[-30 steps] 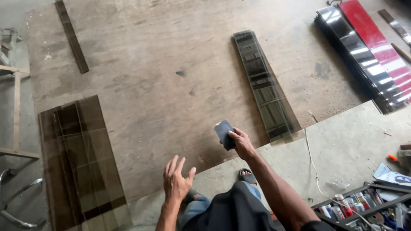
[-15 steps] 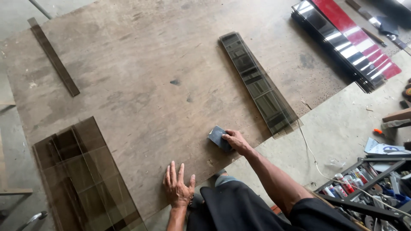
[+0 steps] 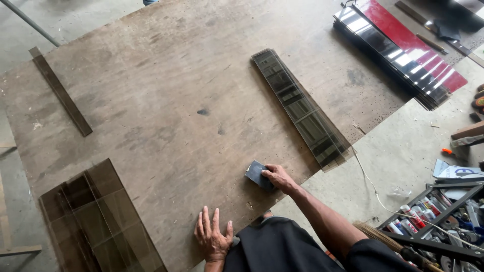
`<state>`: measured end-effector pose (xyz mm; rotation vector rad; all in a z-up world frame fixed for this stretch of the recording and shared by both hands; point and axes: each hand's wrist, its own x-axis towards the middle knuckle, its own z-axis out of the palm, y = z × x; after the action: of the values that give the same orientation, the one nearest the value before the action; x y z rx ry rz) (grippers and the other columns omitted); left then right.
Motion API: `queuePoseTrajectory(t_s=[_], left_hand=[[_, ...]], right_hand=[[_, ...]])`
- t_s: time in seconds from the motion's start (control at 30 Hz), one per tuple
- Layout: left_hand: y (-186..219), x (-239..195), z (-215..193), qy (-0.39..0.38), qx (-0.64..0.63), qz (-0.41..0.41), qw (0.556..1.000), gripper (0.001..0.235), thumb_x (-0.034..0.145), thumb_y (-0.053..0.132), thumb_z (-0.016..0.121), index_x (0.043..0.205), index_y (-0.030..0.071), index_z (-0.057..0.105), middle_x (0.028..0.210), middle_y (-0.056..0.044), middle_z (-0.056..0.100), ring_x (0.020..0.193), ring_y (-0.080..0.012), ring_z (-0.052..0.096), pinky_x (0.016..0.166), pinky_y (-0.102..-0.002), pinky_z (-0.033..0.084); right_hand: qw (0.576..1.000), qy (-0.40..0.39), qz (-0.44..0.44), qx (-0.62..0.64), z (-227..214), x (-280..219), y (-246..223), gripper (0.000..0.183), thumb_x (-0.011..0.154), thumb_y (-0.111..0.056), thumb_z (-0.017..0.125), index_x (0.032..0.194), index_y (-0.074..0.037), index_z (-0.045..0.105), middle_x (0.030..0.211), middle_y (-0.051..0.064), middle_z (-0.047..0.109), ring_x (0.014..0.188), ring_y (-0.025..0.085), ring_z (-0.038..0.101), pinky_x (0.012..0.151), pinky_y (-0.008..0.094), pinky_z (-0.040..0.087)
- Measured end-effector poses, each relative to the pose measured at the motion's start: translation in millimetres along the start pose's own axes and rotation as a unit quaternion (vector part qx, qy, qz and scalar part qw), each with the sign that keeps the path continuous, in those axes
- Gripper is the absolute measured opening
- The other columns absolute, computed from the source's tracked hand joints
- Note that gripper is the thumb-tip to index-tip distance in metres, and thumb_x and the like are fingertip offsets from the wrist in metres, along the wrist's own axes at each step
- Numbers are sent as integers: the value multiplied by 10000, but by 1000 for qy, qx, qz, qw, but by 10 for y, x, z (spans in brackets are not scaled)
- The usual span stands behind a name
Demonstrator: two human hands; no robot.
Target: Sanding the edges of glass panels using a sanding block to smooth them
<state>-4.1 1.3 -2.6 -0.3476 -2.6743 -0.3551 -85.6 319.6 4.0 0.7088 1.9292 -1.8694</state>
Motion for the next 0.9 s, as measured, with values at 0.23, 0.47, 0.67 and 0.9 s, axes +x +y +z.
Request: queuePoseTrajectory(t_s=[0.23,0.47,0.67,0.9], left_hand=[[-13,-27,64,15,10,2,1000,587,918,609,475,1326,238,678,1526,-126,568,1330,-328,568,1034,-456,458],[-10,-28,54,3,15,-2,1000,599,896,606,494,1340,243,668,1532,-123,561,1347,-335,556,1044,-469,465],[-3,-10,30,12,10,3,1000,588,901,593,506,1336,231,669,1526,-132,561,1327,-342,561,1041,-475,466],[13,6,11,10,13,0,1000,588,901,593,506,1337,232,667,1525,-131,566,1330,-334,563,1039,-469,467]], right_hand=[[1000,12,5,-15,-11,3,-30,144,933,-236,624,830,-135,629,699,-44,510,589,76,476,522,259,349],[1000,2,-2,-3,-13,-28,-69,171,952,-219,625,808,-130,601,703,-39,498,602,81,474,540,261,366],[1000,-4,-7,28,-16,17,3,154,951,-193,632,830,-98,627,699,-23,537,584,93,558,501,254,430],[998,-15,19,66,33,-99,-185,120,961,-146,608,885,-54,628,712,81,658,599,203,706,499,286,530]])
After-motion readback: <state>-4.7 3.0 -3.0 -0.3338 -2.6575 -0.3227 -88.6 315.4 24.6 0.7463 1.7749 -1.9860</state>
